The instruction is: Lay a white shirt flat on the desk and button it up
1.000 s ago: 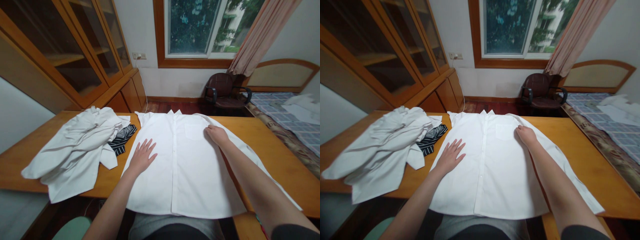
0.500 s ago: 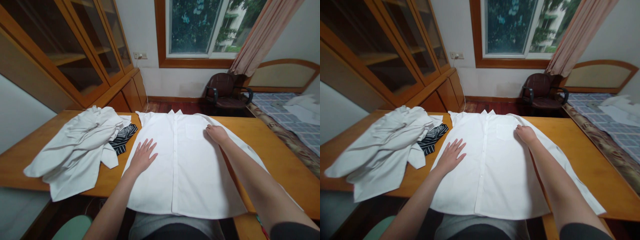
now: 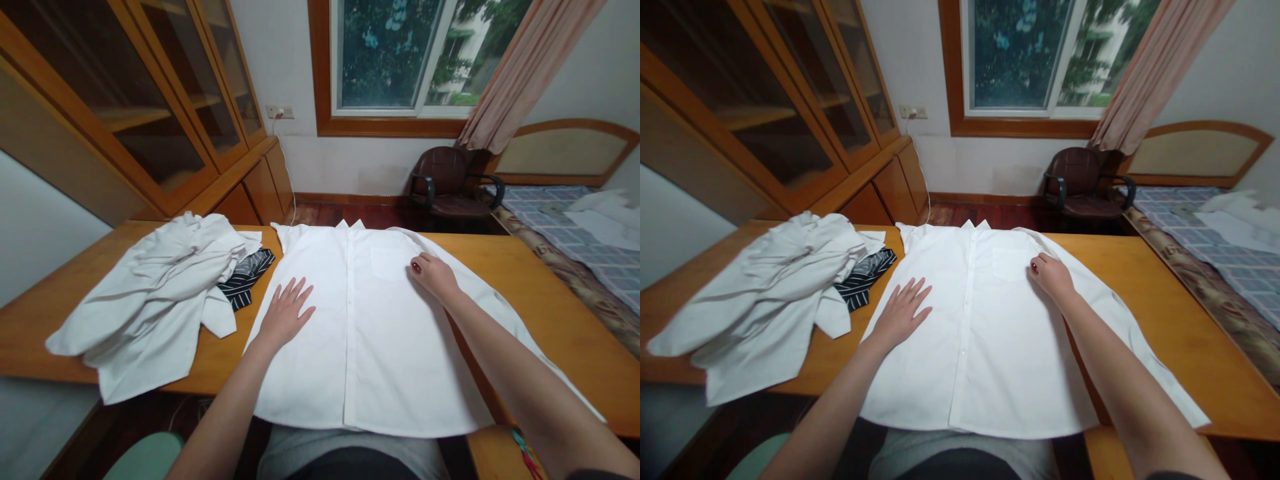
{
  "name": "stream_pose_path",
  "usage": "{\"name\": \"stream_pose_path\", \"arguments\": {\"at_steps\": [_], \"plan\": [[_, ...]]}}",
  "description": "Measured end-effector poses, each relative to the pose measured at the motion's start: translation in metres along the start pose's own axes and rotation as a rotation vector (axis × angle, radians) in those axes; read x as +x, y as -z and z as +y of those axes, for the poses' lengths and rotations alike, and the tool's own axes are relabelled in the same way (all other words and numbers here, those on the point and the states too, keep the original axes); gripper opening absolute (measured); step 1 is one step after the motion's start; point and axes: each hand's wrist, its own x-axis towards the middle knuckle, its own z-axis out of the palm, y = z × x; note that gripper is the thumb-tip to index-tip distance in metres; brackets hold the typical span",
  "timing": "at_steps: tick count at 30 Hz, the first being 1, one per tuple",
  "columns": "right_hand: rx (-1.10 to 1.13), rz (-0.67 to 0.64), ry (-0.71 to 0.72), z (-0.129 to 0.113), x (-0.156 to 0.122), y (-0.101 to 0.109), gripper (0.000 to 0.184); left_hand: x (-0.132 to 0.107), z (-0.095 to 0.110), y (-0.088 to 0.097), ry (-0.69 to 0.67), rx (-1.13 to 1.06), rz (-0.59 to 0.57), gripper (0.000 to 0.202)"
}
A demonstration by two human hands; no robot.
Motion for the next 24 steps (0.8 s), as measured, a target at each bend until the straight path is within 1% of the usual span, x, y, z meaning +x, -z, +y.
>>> {"name": "stream_pose_path", "arguments": {"at_steps": [3,6,11,14,15,18,20,22,24], "plan": [[0.109,0.042,-0.054,0.0,-0.003,-0.002,0.021,0.0,0.0,0.0,0.003,-0.001,0.002,0.056],[0.196,0.048,-0.034,-0.002,-0.005,-0.001,0.02,0.0,0.001,0.001,0.003,0.001,-0.006,0.057],[0.32,0.012,-0.053,-0.018,-0.014,0.003,0.017,0.0,0.001,0.001,0.003,0.004,-0.007,0.057],[0.433,-0.033,-0.066,-0.024,-0.022,0.0,0.016,0.0,0.0,0.0,0.001,0.0,0.006,0.056],[0.448,-0.026,-0.072,-0.025,-0.023,-0.001,0.017,0.0,0.0,0.0,0.0,0.0,0.008,0.056],[0.39,0.072,-0.095,-0.022,-0.026,-0.007,0.025,0.0,-0.001,-0.001,-0.005,0.002,0.01,0.056],[0.307,0.104,-0.082,-0.02,-0.027,-0.013,0.035,0.0,-0.001,-0.001,-0.005,0.006,0.01,0.056],[0.239,0.061,-0.035,-0.021,-0.029,-0.019,0.044,-0.001,0.0,0.0,-0.006,0.01,0.011,0.056],[0.208,0.013,0.009,-0.024,-0.033,-0.025,0.048,-0.001,0.0,0.0,-0.01,0.013,0.014,0.055]]}}
